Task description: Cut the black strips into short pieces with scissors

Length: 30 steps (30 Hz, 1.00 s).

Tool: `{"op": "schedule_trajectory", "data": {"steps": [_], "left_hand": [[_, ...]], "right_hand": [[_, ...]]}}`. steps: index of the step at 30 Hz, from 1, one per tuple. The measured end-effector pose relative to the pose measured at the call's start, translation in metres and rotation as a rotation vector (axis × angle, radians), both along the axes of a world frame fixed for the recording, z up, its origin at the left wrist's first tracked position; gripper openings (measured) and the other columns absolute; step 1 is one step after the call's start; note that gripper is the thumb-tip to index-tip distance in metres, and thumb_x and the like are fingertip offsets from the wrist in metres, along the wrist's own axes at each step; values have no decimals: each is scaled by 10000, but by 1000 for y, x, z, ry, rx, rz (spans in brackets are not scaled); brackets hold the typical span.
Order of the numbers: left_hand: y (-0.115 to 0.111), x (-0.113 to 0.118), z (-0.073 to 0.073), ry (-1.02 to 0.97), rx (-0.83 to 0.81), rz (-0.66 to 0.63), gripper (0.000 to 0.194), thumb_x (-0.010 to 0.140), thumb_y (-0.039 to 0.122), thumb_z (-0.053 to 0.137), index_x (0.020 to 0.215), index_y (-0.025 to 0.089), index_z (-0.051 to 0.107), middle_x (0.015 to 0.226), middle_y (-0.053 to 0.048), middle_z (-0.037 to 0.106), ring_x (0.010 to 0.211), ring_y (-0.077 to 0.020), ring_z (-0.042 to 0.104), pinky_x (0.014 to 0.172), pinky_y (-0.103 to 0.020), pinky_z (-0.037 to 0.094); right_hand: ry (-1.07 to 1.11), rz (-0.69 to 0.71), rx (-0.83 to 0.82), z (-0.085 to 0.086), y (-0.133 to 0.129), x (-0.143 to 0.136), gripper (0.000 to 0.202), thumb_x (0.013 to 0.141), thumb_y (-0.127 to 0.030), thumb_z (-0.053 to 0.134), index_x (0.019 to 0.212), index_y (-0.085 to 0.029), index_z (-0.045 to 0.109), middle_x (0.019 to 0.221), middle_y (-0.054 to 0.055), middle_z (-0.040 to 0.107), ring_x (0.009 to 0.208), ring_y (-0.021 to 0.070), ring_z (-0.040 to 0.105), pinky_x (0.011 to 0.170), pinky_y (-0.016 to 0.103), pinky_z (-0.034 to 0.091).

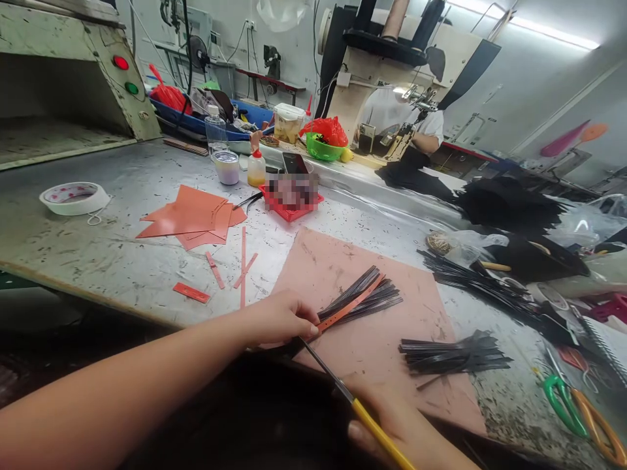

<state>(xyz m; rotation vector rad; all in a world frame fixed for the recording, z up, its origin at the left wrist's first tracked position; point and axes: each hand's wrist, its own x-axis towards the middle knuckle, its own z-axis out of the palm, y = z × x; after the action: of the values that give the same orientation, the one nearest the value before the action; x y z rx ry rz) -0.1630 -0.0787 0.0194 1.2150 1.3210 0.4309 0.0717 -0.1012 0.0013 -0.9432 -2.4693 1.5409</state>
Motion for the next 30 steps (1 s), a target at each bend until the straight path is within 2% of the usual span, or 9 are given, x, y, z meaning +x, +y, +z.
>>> {"op": "schedule_trajectory", "data": {"steps": [16,30], "left_hand": [[-1,1,-4,4,-3,14,198,577,310,580,685,166,663,606,23,581,603,-136,502,550,-225,373],[-2,-1,-5,-11,-59,40,224,569,326,606,718,170,669,550,35,533,530,-121,446,507,-229,332]], "right_hand": [[-10,-16,19,-1,-1,-1,542,818,-633,357,975,-174,599,770,60,623,675,190,567,715,306,474],[-6,0,-1,5,0,-4,527,821,-613,377,1038,-181,588,805,60,627,709,196,573,719,305,472]]}}
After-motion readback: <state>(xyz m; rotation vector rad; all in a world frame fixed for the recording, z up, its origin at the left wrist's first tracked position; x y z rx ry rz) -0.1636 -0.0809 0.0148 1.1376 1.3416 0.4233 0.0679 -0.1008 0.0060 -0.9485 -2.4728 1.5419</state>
